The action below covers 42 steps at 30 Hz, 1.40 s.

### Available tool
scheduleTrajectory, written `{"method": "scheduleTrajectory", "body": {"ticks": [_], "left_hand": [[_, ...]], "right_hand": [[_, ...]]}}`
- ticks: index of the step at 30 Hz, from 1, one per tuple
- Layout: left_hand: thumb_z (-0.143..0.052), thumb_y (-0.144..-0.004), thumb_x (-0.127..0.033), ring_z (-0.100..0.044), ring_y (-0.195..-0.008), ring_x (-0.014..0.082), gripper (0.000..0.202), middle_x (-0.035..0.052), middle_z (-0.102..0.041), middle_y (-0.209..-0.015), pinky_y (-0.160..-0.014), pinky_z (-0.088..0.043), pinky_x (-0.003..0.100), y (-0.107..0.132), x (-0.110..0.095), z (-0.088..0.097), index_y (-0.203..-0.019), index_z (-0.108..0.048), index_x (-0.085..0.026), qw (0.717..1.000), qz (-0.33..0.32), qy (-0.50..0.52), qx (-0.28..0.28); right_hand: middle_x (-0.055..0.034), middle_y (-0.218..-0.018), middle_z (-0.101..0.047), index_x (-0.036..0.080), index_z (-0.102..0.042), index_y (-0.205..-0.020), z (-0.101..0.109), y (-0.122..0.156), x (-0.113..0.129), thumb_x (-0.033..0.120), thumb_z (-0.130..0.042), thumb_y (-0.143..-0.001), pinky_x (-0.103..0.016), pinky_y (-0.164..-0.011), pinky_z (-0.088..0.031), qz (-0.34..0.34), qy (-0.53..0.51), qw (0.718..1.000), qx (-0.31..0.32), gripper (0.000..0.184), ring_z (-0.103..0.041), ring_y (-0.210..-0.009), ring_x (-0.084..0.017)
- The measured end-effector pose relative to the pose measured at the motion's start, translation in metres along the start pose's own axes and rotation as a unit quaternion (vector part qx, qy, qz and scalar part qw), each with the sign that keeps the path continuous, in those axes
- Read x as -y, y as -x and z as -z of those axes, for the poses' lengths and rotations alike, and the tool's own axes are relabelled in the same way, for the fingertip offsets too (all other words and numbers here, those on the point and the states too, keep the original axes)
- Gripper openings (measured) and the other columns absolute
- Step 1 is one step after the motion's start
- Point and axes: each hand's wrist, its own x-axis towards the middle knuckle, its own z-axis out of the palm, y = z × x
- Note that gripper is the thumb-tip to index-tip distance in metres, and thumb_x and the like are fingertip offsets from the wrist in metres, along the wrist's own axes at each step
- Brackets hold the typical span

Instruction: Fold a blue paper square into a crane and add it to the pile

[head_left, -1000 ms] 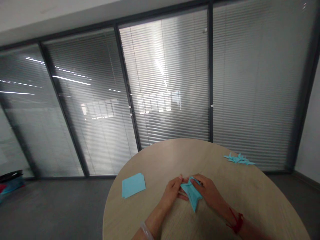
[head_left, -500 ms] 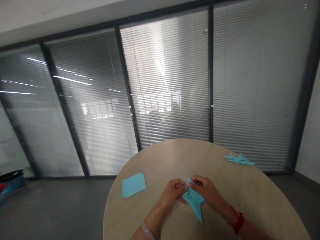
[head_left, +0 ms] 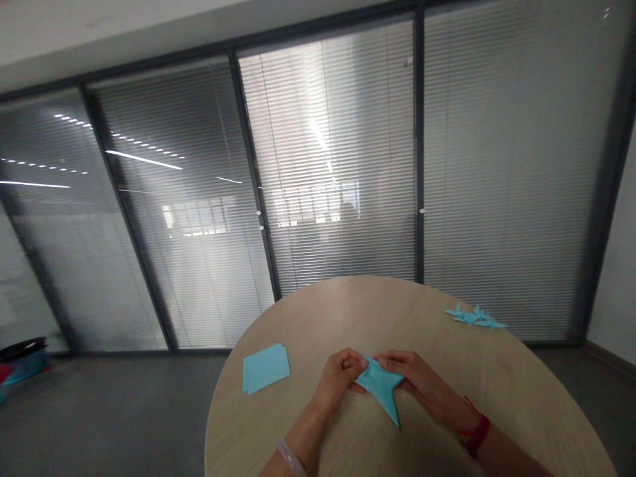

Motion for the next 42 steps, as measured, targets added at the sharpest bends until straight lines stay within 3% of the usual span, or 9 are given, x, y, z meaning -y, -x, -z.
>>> {"method": "scheduleTrajectory", "body": {"ticks": [5,9,12,14,21,25,29,35,42], "left_hand": [[-0.074,-0.055,-0.058,-0.058,-0.055,0.0139,0.049,-0.0001,-0.061,-0.060,-0.051,-0.050,0.026,0.003,-0.005,-0.002,-0.073,-0.061,-0.014,1.000,-0.001,-0.001,0.015],[-0.063,-0.067,-0.063,-0.063,-0.070,0.0189,0.054,0.0051,-0.066,-0.083,-0.055,-0.054,0.030,0.010,-0.016,-0.007,-0.093,-0.060,-0.017,0.999,-0.024,0.041,0.024],[-0.069,-0.068,-0.054,-0.064,-0.075,0.0190,0.055,0.0046,-0.066,-0.084,-0.063,-0.055,0.032,0.013,-0.018,-0.008,-0.108,-0.055,-0.019,0.994,-0.042,0.065,0.071],[-0.077,-0.063,-0.044,-0.062,-0.069,0.0155,0.055,0.0007,-0.063,-0.074,-0.066,-0.055,0.031,0.012,-0.015,-0.008,-0.106,-0.057,-0.018,0.993,-0.051,0.064,0.080],[-0.081,-0.056,-0.041,-0.047,-0.048,0.0070,0.040,-0.0095,-0.045,-0.048,-0.064,-0.052,0.028,0.003,-0.010,0.000,-0.083,-0.067,-0.015,0.996,-0.061,0.072,-0.003],[-0.082,-0.054,-0.042,-0.042,-0.045,0.0054,0.039,-0.0112,-0.038,-0.045,-0.064,-0.051,0.026,0.001,-0.014,0.006,-0.078,-0.069,-0.015,0.993,-0.066,0.085,-0.058],[-0.083,-0.052,-0.043,-0.047,-0.047,0.0065,0.041,-0.0103,-0.043,-0.045,-0.066,-0.052,0.027,-0.001,-0.012,0.008,-0.078,-0.069,-0.014,0.990,-0.049,0.108,-0.077],[-0.084,-0.053,-0.038,-0.059,-0.056,0.0110,0.039,-0.0058,-0.056,-0.050,-0.074,-0.053,0.029,-0.001,-0.008,0.009,-0.080,-0.069,-0.014,0.989,-0.022,0.129,-0.071],[-0.084,-0.057,-0.033,-0.067,-0.075,0.0164,0.033,0.0057,-0.073,-0.077,-0.079,-0.053,0.027,0.002,-0.009,0.011,-0.079,-0.070,-0.013,0.981,0.013,0.185,-0.049]], "right_hand": [[-0.0013,-0.066,-0.066,0.017,-0.065,-0.074,0.003,-0.008,-0.008,0.042,-0.071,-0.060,-0.028,-0.058,-0.046,-0.018,0.001,0.998,-0.065,0.029,-0.059,-0.062,-0.017],[0.0006,-0.065,-0.062,0.019,-0.057,-0.073,0.006,-0.010,-0.013,0.044,-0.070,-0.061,-0.026,-0.052,-0.044,0.002,-0.019,0.993,-0.114,0.030,-0.057,-0.058,-0.016],[0.0037,-0.061,-0.056,0.021,-0.051,-0.071,0.007,-0.011,-0.016,0.046,-0.068,-0.062,-0.024,-0.046,-0.042,0.004,-0.034,0.989,-0.142,0.032,-0.055,-0.054,-0.014],[0.0049,-0.059,-0.053,0.021,-0.048,-0.070,0.007,-0.012,-0.017,0.048,-0.067,-0.062,-0.023,-0.044,-0.042,-0.001,-0.034,0.988,-0.148,0.034,-0.053,-0.052,-0.014],[0.0005,-0.070,-0.058,0.020,-0.056,-0.077,0.005,-0.009,-0.006,0.053,-0.060,-0.072,-0.025,-0.048,-0.047,0.046,-0.017,0.987,-0.151,0.034,-0.057,-0.063,-0.017],[-0.0051,-0.087,-0.064,0.019,-0.061,-0.088,0.007,-0.006,0.003,0.053,-0.061,-0.073,-0.027,-0.057,-0.050,0.088,0.002,0.986,-0.145,0.037,-0.060,-0.078,-0.021],[-0.0069,-0.097,-0.066,0.019,-0.062,-0.099,0.007,-0.002,0.004,0.045,-0.066,-0.072,-0.029,-0.067,-0.051,0.123,0.073,0.979,-0.148,0.037,-0.062,-0.079,-0.020],[-0.0058,-0.097,-0.067,0.021,-0.067,-0.098,0.006,0.003,0.005,0.040,-0.057,-0.082,-0.028,-0.071,-0.052,0.189,0.171,0.955,-0.155,0.027,-0.064,-0.078,-0.019],[-0.0066,-0.103,-0.069,0.024,-0.070,-0.100,0.008,0.002,0.002,0.037,-0.056,-0.084,-0.029,-0.080,-0.052,0.241,0.187,0.944,-0.125,0.024,-0.063,-0.096,-0.021]]}}
